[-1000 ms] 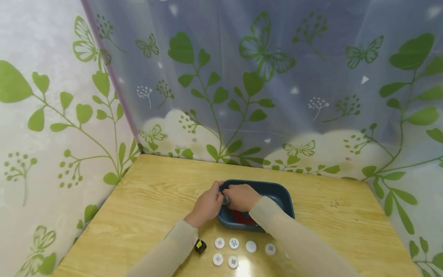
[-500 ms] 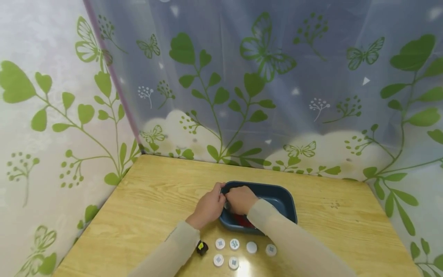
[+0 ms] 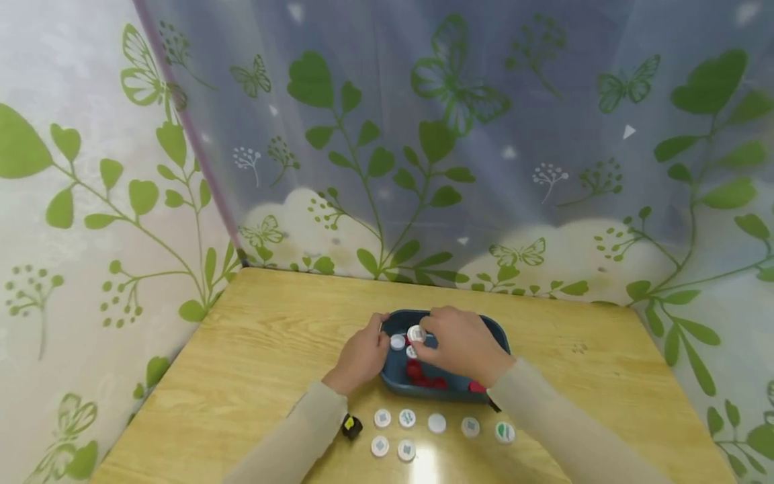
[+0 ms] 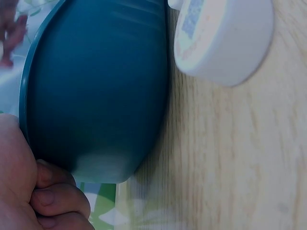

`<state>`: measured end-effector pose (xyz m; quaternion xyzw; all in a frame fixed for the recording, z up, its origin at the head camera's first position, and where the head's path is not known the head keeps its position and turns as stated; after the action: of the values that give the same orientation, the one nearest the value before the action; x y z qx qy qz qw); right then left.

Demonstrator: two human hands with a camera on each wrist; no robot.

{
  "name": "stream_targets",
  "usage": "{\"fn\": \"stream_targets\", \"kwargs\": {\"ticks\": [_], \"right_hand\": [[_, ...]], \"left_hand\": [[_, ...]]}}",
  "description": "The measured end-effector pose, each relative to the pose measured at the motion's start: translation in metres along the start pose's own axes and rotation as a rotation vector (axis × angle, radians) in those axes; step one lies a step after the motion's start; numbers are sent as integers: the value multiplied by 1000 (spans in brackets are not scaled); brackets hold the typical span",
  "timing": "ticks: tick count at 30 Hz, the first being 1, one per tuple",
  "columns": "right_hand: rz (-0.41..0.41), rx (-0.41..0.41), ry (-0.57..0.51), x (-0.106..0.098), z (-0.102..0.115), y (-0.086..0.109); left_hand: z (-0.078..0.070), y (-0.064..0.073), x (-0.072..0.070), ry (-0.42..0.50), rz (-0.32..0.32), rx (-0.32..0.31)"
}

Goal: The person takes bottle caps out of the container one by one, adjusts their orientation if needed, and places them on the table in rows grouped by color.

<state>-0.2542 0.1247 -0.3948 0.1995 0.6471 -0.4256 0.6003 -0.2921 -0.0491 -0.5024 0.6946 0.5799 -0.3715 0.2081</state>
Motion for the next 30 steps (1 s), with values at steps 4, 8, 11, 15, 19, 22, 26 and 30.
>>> {"fn": "stream_targets", "kwargs": {"ticks": [4,8,11,15,19,22,26,30], "right_hand": [[-8,-69,30,-2,11,31],[62,-75,-9,3,18,56],[110,-37,-66,6,19,69],[170,-1,-147,16,23,85],[228,20,-161,31,24,100],[272,33,-151,41,23,107],[351,54,-185,51,23,113],[387,68,-224,60,26,117]], "left_hand": [[1,0,-2,-3,-14,6],[2,-1,-3,14,-15,-5],[3,-1,-2,21,-13,-12],[4,-1,-2,12,-5,-18],[3,0,-1,24,-1,-16],[1,1,-2,43,-6,-10],[0,2,-3,47,-8,-7],[1,2,-3,32,-13,-2]]}}
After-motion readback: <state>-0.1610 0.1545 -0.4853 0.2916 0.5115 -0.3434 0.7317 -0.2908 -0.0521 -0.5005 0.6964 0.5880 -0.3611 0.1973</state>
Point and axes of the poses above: each hand's wrist, its own y-axis away from the middle knuckle, its own x-axis out of the palm, z = x × y, the point moved 5 cm from there along -y, towards the middle knuckle, and after that the axes turned 6 degrees about x, right-handed, at the moved point
